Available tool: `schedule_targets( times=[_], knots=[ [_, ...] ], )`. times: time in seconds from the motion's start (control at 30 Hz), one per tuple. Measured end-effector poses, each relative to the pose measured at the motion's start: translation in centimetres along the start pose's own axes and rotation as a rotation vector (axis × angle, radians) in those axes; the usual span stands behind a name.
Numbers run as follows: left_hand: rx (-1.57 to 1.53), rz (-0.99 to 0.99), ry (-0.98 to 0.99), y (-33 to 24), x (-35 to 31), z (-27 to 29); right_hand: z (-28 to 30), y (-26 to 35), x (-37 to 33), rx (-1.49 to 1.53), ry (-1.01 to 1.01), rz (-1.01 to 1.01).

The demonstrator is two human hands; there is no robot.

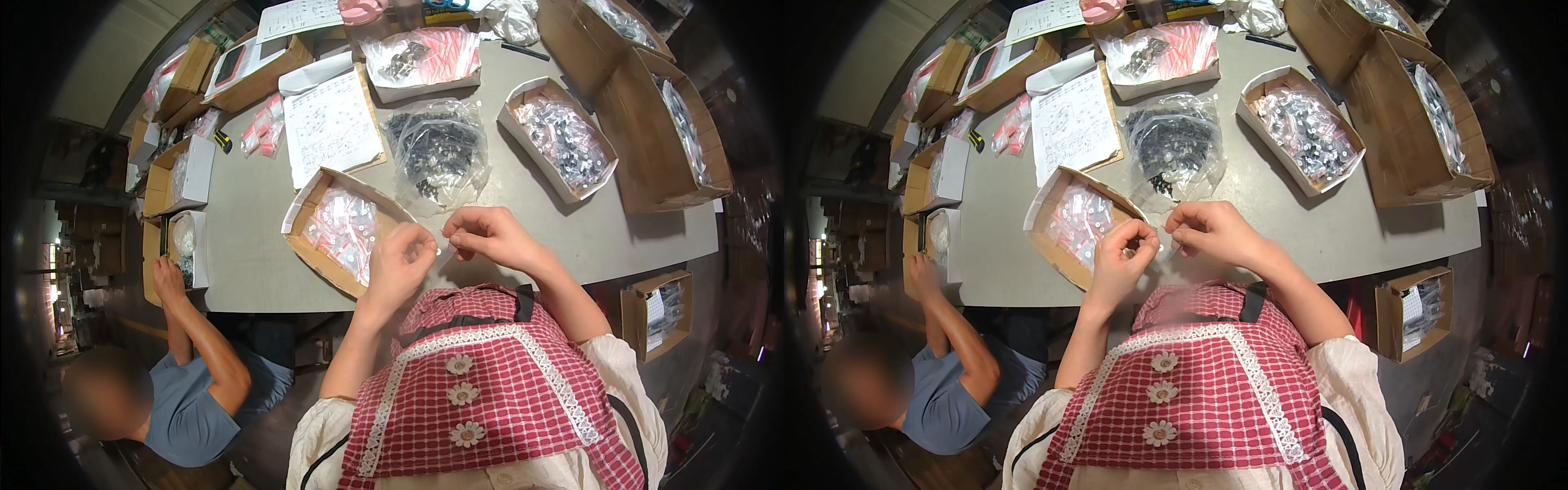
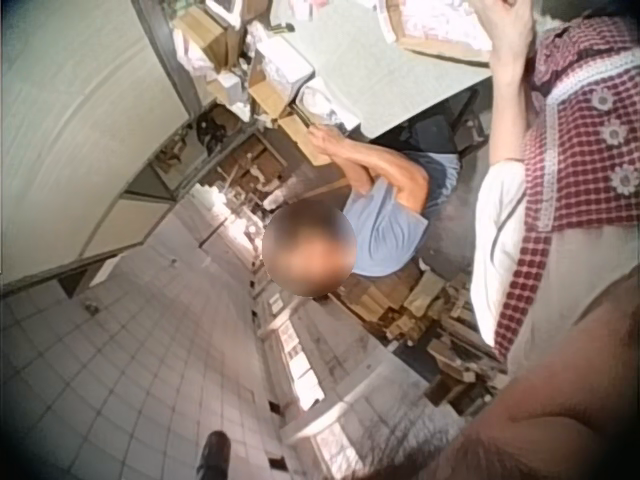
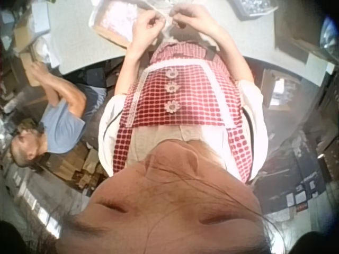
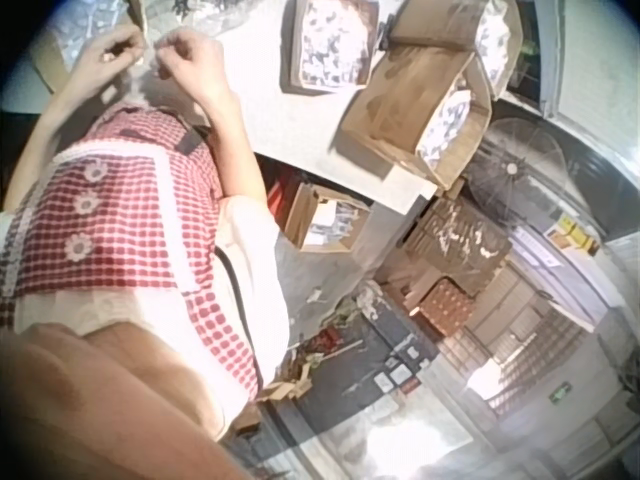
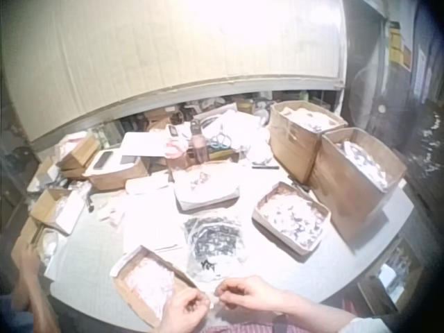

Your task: The person picks up small hardware components from a box, fits them together by hand, and places the assembled units into a separate container.

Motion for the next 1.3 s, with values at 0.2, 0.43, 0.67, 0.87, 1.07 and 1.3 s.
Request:
schedule_targets(
  times=[0.2,0.43,0.67,0.87,1.07,1.3],
  knots=[
    [-0.005,-0.027,0.032,0.0,0.3,-0.1,0.2,0.7,-0.7,-0.071,0.069,-0.057],
    [0.352,-0.297,-0.171,0.0,0.6,-0.3,0.0,0.7,-0.8,-0.057,0.015,-0.136],
    [-0.105,0.094,0.094,-0.3,0.4,-0.3,-0.7,1.4,-0.9,-0.066,0.051,-0.038],
    [-0.208,0.173,0.058,-0.4,-0.2,-1.4,-0.7,0.1,-0.7,0.15,0.052,-0.095],
    [0.254,-0.268,-0.123,-1.6,-0.1,-1.3,-0.2,0.9,-0.6,-0.538,-0.654,0.366],
    [-0.17,0.067,0.015,0.1,0.7,-0.7,-0.5,-0.4,0.0,-0.15,-0.272,0.164]
  ],
)
Point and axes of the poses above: each hand's wrist, its own x-axis towards the middle knuckle, its own z-axis out of the back of the hand, y = z × x, the point moved 3 cm from there along x, towards the middle knuckle, and after that the axes turned 12 degrees about -z, right-handed, at the moved point
